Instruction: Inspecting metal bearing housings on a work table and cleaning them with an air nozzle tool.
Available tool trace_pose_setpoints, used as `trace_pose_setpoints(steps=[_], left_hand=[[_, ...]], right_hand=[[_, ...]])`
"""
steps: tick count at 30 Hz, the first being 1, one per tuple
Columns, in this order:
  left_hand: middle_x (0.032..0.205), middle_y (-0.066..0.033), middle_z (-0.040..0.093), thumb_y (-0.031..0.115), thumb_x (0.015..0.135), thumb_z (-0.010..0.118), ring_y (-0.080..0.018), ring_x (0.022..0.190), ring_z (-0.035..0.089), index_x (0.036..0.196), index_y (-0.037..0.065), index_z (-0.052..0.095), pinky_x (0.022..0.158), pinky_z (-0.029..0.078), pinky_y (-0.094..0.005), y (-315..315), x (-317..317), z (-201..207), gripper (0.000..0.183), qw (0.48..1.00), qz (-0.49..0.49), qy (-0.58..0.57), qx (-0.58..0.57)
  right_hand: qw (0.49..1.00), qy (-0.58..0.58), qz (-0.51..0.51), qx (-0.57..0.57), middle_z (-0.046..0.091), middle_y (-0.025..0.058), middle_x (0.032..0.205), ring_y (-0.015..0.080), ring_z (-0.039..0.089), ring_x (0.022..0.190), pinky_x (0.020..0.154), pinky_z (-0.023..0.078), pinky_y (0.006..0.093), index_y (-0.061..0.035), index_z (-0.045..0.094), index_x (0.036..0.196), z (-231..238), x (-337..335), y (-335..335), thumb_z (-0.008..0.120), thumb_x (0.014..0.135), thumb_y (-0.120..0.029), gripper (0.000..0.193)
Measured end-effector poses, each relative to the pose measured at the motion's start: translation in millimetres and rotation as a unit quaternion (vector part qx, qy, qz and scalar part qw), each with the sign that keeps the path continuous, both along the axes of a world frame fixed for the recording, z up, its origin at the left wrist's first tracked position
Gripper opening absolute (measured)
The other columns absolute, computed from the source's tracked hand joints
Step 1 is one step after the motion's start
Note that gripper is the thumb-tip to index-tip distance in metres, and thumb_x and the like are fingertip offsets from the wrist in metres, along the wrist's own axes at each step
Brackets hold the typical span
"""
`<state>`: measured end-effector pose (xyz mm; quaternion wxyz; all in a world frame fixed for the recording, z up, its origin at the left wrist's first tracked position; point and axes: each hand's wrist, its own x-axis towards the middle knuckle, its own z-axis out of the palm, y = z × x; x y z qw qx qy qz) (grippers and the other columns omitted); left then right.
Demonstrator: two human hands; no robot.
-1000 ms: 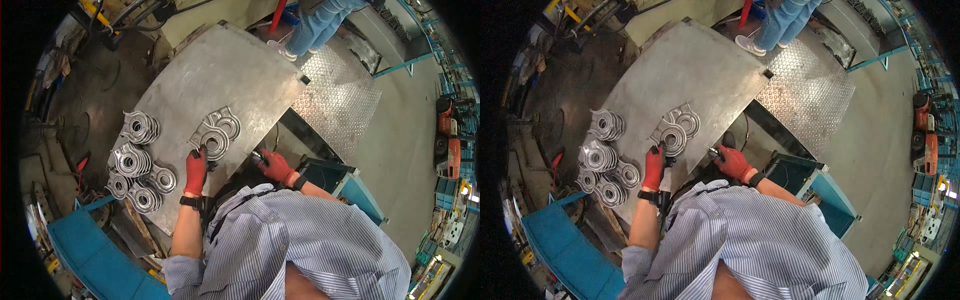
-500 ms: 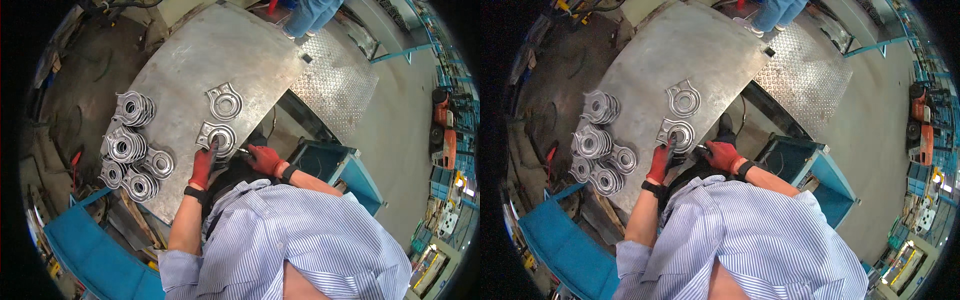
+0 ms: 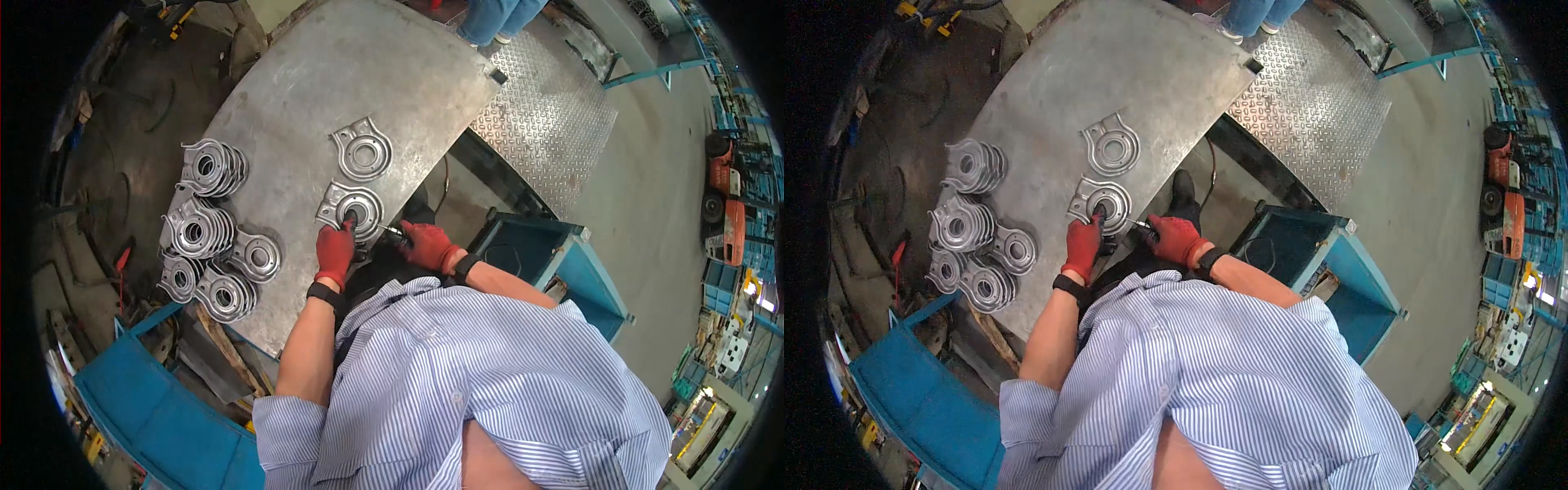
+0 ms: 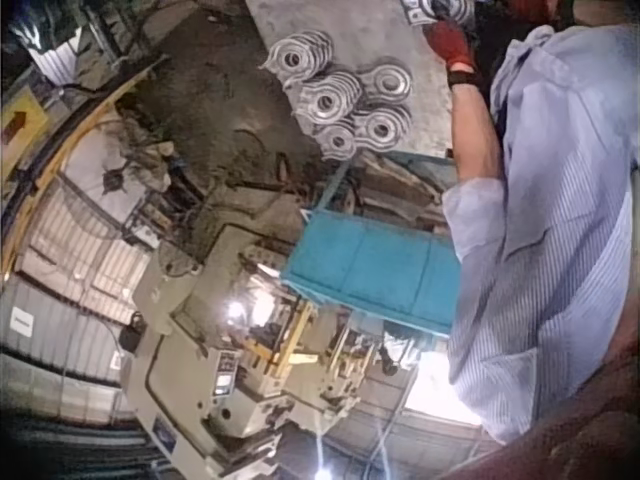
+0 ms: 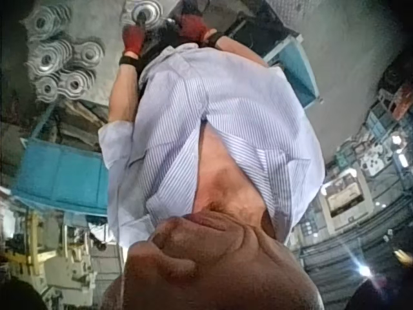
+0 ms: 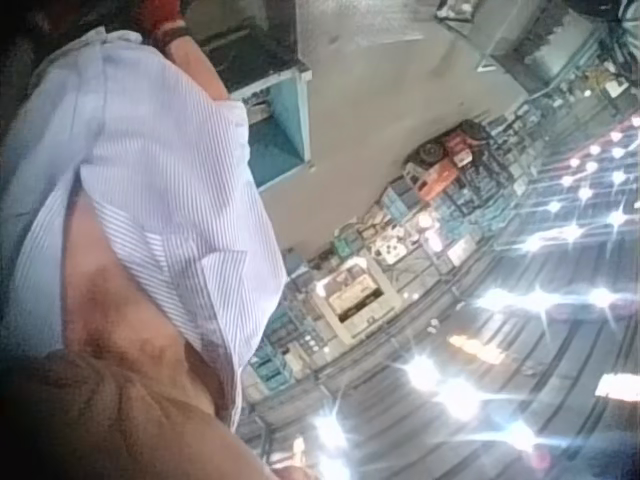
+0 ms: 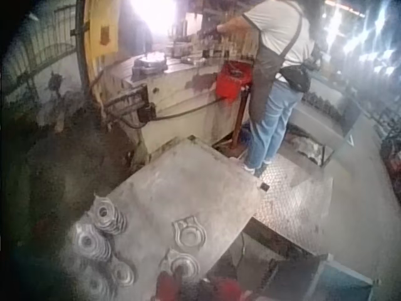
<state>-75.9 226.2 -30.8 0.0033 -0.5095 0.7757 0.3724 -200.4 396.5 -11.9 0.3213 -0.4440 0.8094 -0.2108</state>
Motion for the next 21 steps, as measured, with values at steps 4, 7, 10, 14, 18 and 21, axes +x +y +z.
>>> trace_pose_setpoints(steps=[4,7,10,14,18,21], left_hand=[[0.083,-0.0265,0.060,0.040,0.082,0.058,-0.0442,0.084,0.056,0.079,-0.004,0.060,0.071,0.043,-0.0470,-4,0,-8,0.045,1.000,0.001,-0.011,0.020],[0.083,-0.0264,0.060,0.040,0.082,0.058,-0.0439,0.084,0.056,0.079,-0.004,0.061,0.072,0.043,-0.0469,-1,-1,-1,0.044,1.000,-0.001,-0.008,-0.002],[0.082,-0.0262,0.060,0.041,0.082,0.057,-0.0436,0.084,0.056,0.078,-0.003,0.061,0.072,0.043,-0.0471,-2,-1,-2,0.044,1.000,-0.018,-0.002,-0.011],[0.084,-0.0261,0.060,0.041,0.083,0.056,-0.0433,0.085,0.055,0.081,-0.003,0.061,0.072,0.043,-0.0469,-1,-7,14,0.044,0.998,-0.014,0.010,0.057],[0.091,-0.0270,0.060,0.040,0.084,0.055,-0.0434,0.089,0.055,0.087,-0.004,0.060,0.075,0.043,-0.0462,-6,5,-25,0.045,0.999,-0.041,-0.027,-0.004],[0.094,-0.0277,0.059,0.040,0.084,0.055,-0.0435,0.092,0.055,0.089,-0.005,0.059,0.077,0.043,-0.0460,-6,6,-30,0.045,1.000,-0.023,0.004,0.012]], right_hand=[[1.000,-0.001,0.002,0.009,0.062,0.0213,0.090,0.0376,0.059,0.086,0.074,0.046,0.0441,-0.0038,0.051,0.113,-12,-1,1,0.060,0.076,-0.030,0.046],[1.000,-0.010,-0.005,0.025,0.062,0.0214,0.090,0.0375,0.059,0.088,0.075,0.046,0.0438,-0.0042,0.050,0.115,-17,1,2,0.059,0.076,-0.030,0.047],[1.000,-0.020,-0.004,0.019,0.062,0.0216,0.088,0.0375,0.059,0.087,0.076,0.046,0.0439,-0.0042,0.050,0.115,-20,3,4,0.059,0.077,-0.030,0.046],[0.999,-0.013,-0.024,-0.018,0.062,0.0214,0.087,0.0380,0.058,0.086,0.076,0.045,0.0439,-0.0043,0.051,0.114,-26,6,8,0.059,0.078,-0.030,0.045],[0.998,-0.047,-0.013,-0.030,0.061,0.0242,0.088,0.0399,0.059,0.085,0.074,0.046,0.0463,-0.0006,0.051,0.104,-24,7,9,0.059,0.076,-0.025,0.038],[0.999,-0.032,-0.022,-0.032,0.061,0.0243,0.088,0.0402,0.058,0.085,0.074,0.046,0.0464,-0.0006,0.051,0.103,-26,7,10,0.058,0.077,-0.026,0.037]])
